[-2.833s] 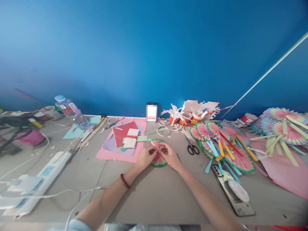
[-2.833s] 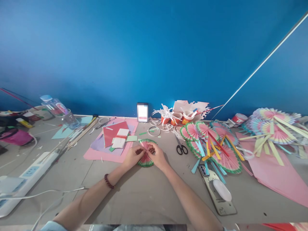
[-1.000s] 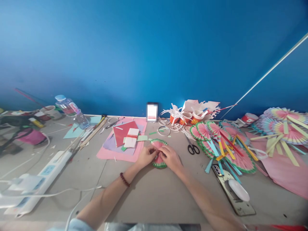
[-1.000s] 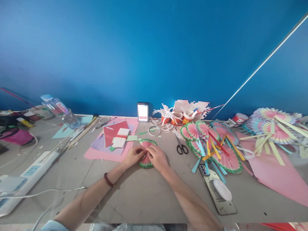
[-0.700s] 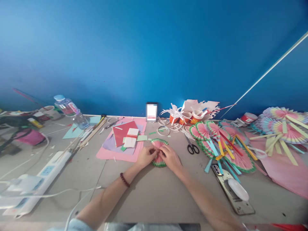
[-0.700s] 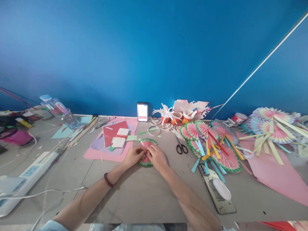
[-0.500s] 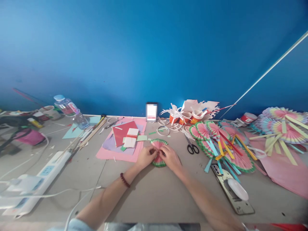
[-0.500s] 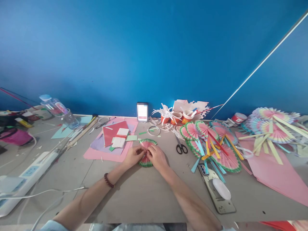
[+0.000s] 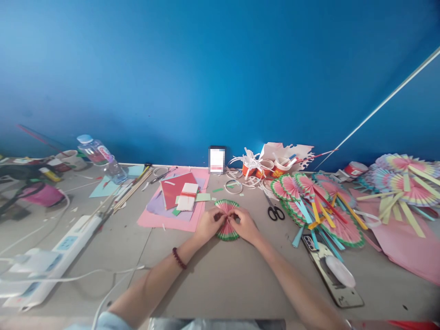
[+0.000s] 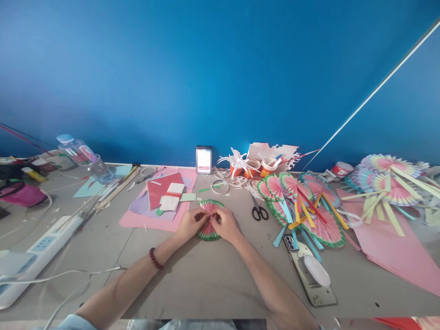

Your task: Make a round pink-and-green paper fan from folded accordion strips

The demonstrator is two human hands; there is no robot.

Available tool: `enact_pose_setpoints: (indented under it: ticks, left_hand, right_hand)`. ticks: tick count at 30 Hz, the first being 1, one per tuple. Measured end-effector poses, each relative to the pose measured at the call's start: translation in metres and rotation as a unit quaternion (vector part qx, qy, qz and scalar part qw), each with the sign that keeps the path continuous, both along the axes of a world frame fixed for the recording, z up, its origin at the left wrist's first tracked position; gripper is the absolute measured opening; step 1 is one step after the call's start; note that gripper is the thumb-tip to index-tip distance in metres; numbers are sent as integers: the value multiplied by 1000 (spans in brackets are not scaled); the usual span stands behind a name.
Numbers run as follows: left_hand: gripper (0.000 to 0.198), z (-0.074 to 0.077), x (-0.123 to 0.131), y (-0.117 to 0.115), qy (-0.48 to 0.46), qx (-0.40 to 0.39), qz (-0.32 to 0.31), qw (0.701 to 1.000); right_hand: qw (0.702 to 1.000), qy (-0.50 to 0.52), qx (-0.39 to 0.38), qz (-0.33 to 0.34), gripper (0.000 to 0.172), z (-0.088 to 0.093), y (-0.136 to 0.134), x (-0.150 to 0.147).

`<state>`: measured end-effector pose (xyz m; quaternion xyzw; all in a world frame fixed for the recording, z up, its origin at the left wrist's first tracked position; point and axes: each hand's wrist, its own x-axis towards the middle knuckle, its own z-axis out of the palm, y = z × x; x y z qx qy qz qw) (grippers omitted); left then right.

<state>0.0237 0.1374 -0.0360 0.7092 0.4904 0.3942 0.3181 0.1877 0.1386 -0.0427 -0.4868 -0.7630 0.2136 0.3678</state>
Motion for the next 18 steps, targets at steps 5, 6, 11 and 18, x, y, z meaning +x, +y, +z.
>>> enact_pose_setpoints:
  ticks: [5,6,11,18]
  left_hand:
    - [12,-3,-1,2,-8,-4,-10,1000]
    - [13,-4,-1,2,-12,-7,-13,1000]
    - [14,-6,-2,4,-23,-19,-11,1000]
    - [13,-6,-3,5,-16,-21,-7,1000]
  right_hand:
    - [999,25,-32,9,8,0,1,0]
    - [999,30,-32,5,9,0,2,0]
    - [999,34,-18,2,8,3,1,1]
    - [999,45,10,20,16,3,0,1]
